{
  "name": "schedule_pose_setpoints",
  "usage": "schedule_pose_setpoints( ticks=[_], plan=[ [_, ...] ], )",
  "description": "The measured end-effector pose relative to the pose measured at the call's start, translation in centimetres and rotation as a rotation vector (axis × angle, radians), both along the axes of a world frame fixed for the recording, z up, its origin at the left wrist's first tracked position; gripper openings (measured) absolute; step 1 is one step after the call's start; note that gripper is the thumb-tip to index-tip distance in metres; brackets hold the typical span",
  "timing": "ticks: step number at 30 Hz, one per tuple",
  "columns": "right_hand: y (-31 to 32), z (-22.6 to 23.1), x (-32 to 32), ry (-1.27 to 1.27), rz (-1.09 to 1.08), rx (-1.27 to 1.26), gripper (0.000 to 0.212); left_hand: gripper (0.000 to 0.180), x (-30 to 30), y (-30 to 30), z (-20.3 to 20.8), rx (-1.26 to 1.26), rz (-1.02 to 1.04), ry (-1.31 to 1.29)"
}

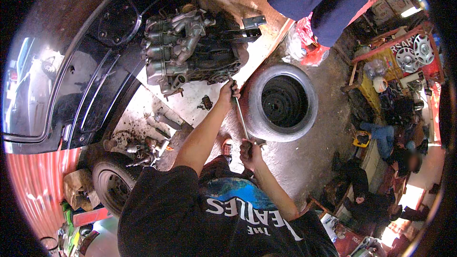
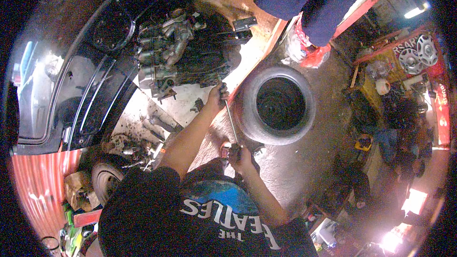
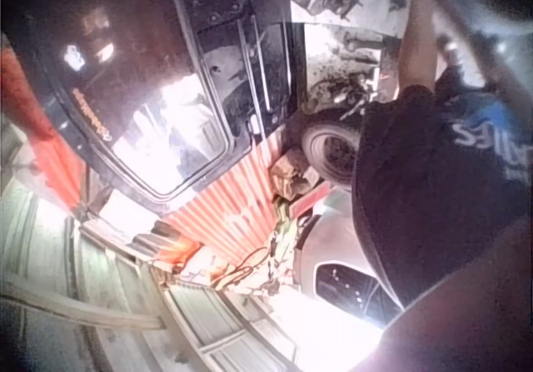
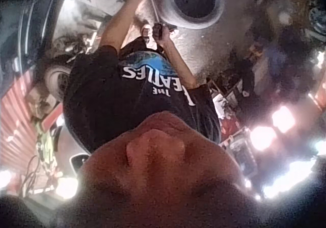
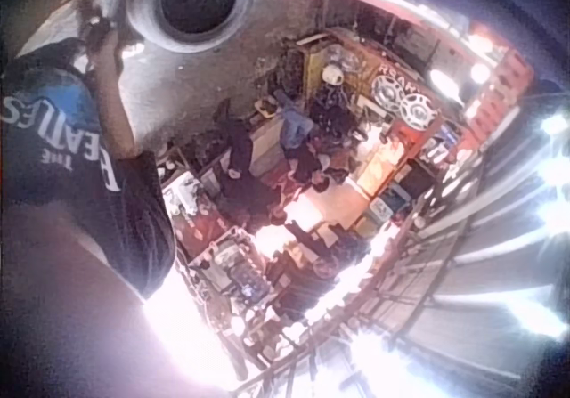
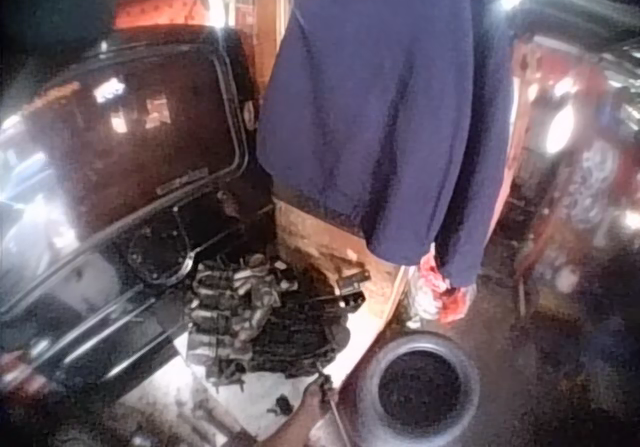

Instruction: The person uses a socket wrench to loosen and remove bolts from a car engine block resting on a workbench. The person repeatedly applies torque to the wrench and removes each bolt by hand, placing them on the workbench.

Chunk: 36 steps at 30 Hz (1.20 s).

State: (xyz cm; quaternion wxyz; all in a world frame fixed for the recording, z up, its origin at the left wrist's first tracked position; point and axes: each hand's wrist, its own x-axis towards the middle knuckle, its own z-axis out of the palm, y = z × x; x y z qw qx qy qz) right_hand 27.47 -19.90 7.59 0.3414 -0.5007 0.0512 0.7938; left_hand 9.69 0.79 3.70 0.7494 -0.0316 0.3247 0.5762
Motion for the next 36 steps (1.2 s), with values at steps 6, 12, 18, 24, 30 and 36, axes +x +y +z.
schedule_pose_setpoints(
  ticks=[6,12,18,24,30,36],
  plan=[
    [-1.1,2.5,2.1,-1.322,0.621,0.904,0.023,0.027,0.2,-0.1,0.3,0.029,0.000,-0.077],
    [0.0,-1.1,2.2,-1.304,0.460,1.253,0.022,0.027,0.4,0.2,0.0,0.040,0.012,-0.092],
    [0.8,-4.0,3.3,0.126,-0.081,0.108,0.034,0.026,2.0,-0.1,2.8,-0.050,0.019,-0.013],
    [-0.1,-0.8,2.9,-0.648,0.450,0.354,0.036,0.021,0.1,0.2,0.3,0.015,-0.010,0.017],
    [-1.2,0.5,3.0,-1.277,0.681,1.030,0.031,0.021,0.3,0.1,0.5,0.027,-0.019,-0.017],
    [-1.5,-4.9,1.1,-0.716,0.388,0.690,0.027,0.021,0.1,0.3,0.7,0.021,-0.014,-0.028]
  ],
)
